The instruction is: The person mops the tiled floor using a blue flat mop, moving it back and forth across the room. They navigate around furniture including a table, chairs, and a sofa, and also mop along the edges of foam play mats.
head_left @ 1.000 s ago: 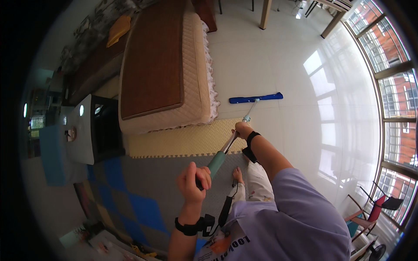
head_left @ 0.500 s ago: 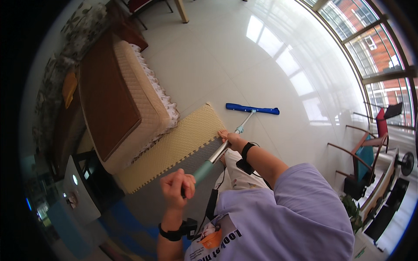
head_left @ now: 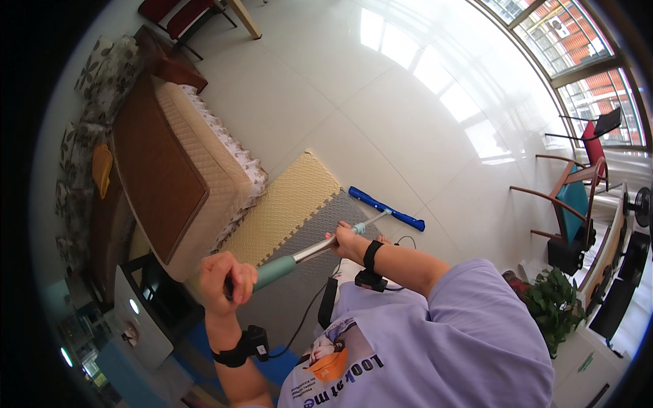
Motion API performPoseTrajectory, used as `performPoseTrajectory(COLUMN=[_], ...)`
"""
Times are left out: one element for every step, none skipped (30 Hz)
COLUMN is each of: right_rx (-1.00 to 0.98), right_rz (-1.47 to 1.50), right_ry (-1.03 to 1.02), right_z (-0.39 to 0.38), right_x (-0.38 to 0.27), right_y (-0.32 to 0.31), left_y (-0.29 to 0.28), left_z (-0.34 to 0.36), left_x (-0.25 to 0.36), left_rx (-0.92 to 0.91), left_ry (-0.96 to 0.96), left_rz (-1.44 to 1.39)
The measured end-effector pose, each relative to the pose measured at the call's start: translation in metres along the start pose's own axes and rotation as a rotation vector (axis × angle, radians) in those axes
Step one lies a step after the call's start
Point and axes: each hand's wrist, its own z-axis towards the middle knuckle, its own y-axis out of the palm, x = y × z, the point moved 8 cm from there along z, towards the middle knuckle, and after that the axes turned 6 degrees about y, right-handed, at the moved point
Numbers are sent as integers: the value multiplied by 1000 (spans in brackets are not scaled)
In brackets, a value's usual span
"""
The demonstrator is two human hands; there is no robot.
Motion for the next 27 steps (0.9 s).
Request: performPoseTrajectory(right_rx=[-14, -14, -5, -21, 9, 42, -78, -98, -93, -93, -150, -209, -205, -263, -284, -295, -302, -294, -272, -252, -227, -205, -185, -164, -147, -132, -118], right_rz=[18, 29, 73, 67, 49, 36, 10, -37, -78, -122, -133, -145, -198, -259, -277, -296, -318, -330, -340, -344, -345, -344, -339, -329, -324, -316, -312], right_ry=[-2, 11, -9, -43, -78, -116, -94, -133, -179, -230, -250, -280, -335, -334, -337, -337, -334, -329, -321, -315, -308, -301, -289, -277, -265, -250, -236], right_z=[-4, -10, -15, -22, -28, -33, -36, -38, -39, -37, -34, -31, -26, -20, -13, -6, 1, 7, 12, 15, 18, 19, 20, 20, 21, 22, 23], right_x=[-1, -1, -4, -8, -17, -25, -33, -42, -52, -64, -71, -78, -83, -85, -83, -80, -77, -72, -65, -57, -50, -44, -37, -31, -27, -23, -19], right_y=[-1, -3, -8, -10, -10, -12, -9, -7, -4, -1, 4, 11, 17, 24, 27, 29, 33, 30, 25, 19, 11, 0, -11, -24, -35, -47, -55], left_y=[4, 7, 11, 16, 19, 24, 29, 35, 43, 48, 53, 58, 58, 57, 55, 53, 50, 47, 42, 40, 38, 36, 35, 34, 33, 33, 33], left_z=[-1, -4, -9, -13, -17, -21, -26, -30, -34, -37, -41, -46, -49, -53, -59, -65, -73, -81, -92, -101, -107, -114, -121, -128, -133, -138, -142], left_x=[4, 5, 6, 10, 10, 9, 7, 4, 1, -5, -10, -16, -23, -32, -40, -46, -50, -52, -55, -55, -55, -54, -56, -58, -60, -62, -64], left_rx=[-43, -51, -58, -82, -56, -35, -15, 5, -2, 28, 58, 87, 155, 221, 290, 347, 403, 445, 529, 535, 551, 568, 585, 596, 606, 607, 607], left_ry=[34, 27, 40, 70, 77, 95, 111, 125, 153, 165, 178, 201, 195, 196, 197, 193, 189, 202, 186, 164, 154, 147, 132, 118, 103, 100, 94], left_rz=[7, 18, 16, 5, 43, 63, 81, 97, 132, 128, 126, 122, 108, 92, 76, 63, 51, 32, 2, 20, 21, 22, 23, 13, 1, -27, -22])
